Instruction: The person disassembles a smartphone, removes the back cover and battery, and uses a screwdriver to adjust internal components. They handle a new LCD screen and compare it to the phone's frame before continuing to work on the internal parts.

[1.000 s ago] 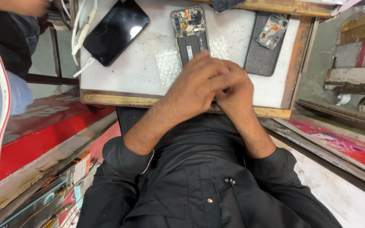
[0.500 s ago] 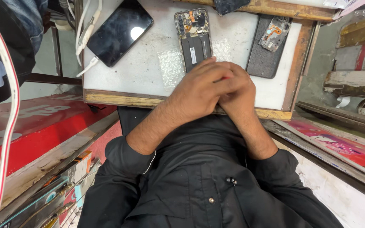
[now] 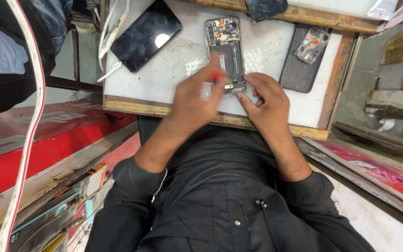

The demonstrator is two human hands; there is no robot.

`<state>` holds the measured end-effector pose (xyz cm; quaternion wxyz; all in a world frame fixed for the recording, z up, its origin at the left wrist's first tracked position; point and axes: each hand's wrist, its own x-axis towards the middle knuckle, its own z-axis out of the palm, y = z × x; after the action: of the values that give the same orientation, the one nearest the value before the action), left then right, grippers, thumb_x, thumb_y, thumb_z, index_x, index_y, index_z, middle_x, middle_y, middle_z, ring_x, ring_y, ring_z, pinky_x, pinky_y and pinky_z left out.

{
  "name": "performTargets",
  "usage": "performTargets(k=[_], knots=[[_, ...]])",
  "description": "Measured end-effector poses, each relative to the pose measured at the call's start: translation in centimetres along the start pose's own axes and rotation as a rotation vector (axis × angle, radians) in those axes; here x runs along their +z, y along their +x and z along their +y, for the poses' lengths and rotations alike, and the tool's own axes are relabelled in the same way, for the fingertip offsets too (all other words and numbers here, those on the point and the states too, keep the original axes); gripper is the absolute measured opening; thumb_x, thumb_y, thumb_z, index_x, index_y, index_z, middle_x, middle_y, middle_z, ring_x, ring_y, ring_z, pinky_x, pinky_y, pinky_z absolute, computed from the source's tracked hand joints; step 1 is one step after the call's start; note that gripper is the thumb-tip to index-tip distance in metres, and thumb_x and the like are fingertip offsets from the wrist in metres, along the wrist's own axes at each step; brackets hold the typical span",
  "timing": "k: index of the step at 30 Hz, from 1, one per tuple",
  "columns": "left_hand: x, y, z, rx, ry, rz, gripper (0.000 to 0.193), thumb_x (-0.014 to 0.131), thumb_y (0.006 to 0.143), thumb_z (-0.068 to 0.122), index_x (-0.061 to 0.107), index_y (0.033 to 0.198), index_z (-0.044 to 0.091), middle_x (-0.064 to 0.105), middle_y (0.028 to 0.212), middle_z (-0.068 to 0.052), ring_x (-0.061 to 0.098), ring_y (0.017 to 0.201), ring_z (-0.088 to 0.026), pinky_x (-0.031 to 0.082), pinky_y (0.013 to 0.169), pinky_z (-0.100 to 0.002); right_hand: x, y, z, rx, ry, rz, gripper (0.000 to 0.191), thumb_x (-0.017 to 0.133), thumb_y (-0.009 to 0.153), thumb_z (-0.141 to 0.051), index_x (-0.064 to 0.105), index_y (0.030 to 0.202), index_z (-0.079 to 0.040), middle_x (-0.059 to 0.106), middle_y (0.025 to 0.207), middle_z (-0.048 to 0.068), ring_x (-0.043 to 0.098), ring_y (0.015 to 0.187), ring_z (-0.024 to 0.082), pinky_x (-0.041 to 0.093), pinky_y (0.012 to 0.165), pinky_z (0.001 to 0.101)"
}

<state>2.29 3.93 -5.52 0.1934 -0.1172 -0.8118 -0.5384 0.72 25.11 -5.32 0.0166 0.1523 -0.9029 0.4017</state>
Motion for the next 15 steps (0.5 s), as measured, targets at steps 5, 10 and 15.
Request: performTargets(k=[5, 10, 15], knots=[[-5.9, -3.7, -3.6, -0.231, -0.091, 0.29, 0.071, 0.066, 0.109, -0.008, 0.016, 0.158, 0.002, 0.072, 0.11, -0.015, 0.072, 0.1, -0.017, 0.063, 0.093, -0.028, -0.5, 0.0, -0.9, 0.002, 0.07, 0.002, 0.036, 0.082, 0.09, -0.003, 0.071, 0.124, -0.004, 0.071, 0.125, 0.01, 0.065, 0.082, 0.013, 0.054, 0.066, 0.0234], [-7.2, -6.0, -5.0, -0.27, -0.01, 0.332, 0.077, 0.068, 0.103, -0.007, 0.019, 0.161, 0.002, 0.072, 0.104, -0.014, 0.07, 0.094, -0.015, 0.061, 0.086, -0.025, -0.7, 0.0, -0.8, -0.021, 0.113, 0.025, 0.025, 0.075, 0.098, -0.001, 0.071, 0.123, -0.002, 0.072, 0.121, 0.012, 0.065, 0.084, 0.012, 0.054, 0.07, 0.0237], [-6.3, -5.8, -5.7, -0.161, 0.099, 0.304, 0.072, 0.07, 0.105, -0.007, 0.021, 0.157, 0.003, 0.072, 0.107, -0.016, 0.071, 0.095, -0.017, 0.061, 0.09, -0.027, -0.5, -0.2, -0.7, -0.02, 0.126, 0.041, 0.022, 0.073, 0.1, 0.0, 0.071, 0.122, -0.002, 0.072, 0.12, 0.013, 0.065, 0.083, 0.012, 0.053, 0.071, 0.0242]])
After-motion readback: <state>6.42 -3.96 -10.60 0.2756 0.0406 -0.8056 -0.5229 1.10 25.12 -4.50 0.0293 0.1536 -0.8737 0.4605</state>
